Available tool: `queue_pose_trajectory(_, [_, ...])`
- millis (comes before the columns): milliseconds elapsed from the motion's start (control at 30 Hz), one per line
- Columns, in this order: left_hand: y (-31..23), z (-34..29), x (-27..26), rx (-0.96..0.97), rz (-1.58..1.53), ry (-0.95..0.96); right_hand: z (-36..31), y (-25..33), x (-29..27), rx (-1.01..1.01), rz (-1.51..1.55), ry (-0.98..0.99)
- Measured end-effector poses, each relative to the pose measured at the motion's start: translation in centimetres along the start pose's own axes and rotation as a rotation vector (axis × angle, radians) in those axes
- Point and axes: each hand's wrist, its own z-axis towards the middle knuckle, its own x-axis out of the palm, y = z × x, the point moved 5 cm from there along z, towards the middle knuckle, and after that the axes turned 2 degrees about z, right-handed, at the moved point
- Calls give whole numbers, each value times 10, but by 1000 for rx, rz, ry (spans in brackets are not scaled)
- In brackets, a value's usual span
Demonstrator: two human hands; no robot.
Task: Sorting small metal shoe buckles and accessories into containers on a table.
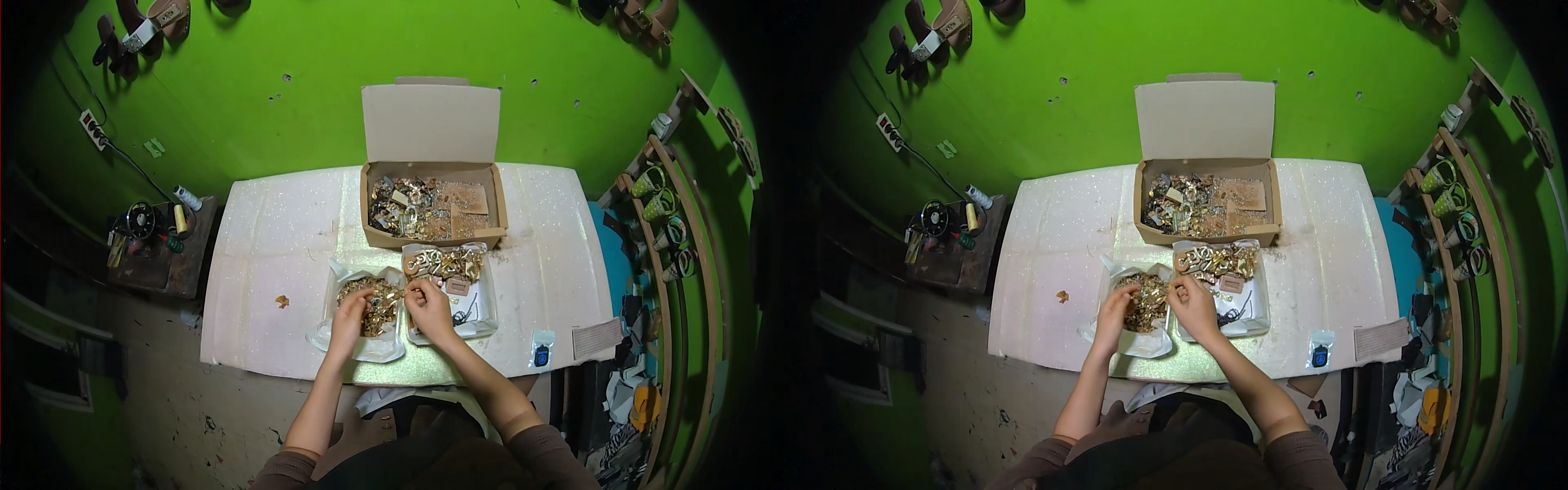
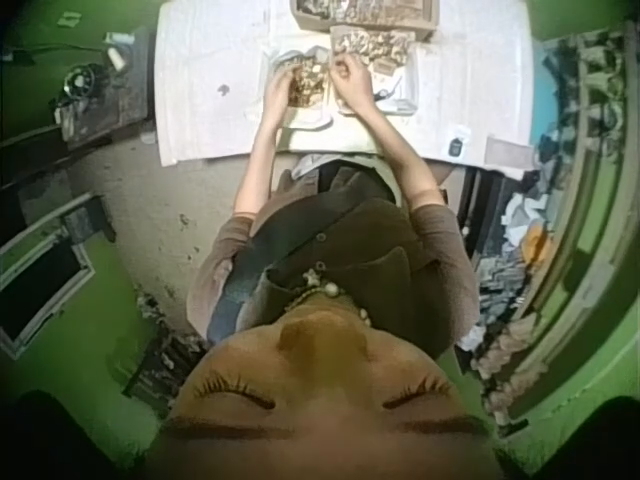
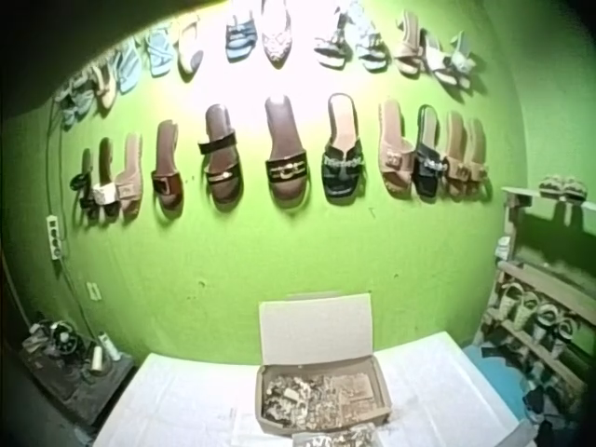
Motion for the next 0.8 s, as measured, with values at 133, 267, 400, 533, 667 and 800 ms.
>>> queue_pose_trajectory(133, [10, -2, 17, -105, 94, -29, 1, 0, -6, 34, -53, 102])
queue_pose_trajectory(267, [13, -2, 36, -211, -70, 43, -3, -7, -16, -44, -28, 69])
queue_pose_trajectory(400, [21, -2, 52, -284, -82, 186, -3, -19, -29, -59, -37, 68])
queue_pose_trajectory(533, [22, 0, 69, -290, -125, 254, 0, -21, -44, -81, -36, 127])
queue_pose_trajectory(667, [12, 4, 75, -98, 98, 168, 3, -23, -60, -32, 63, 265])
queue_pose_trajectory(800, [-25, 9, 88, 201, 530, 89, 7, -22, -73, 100, 273, 411])
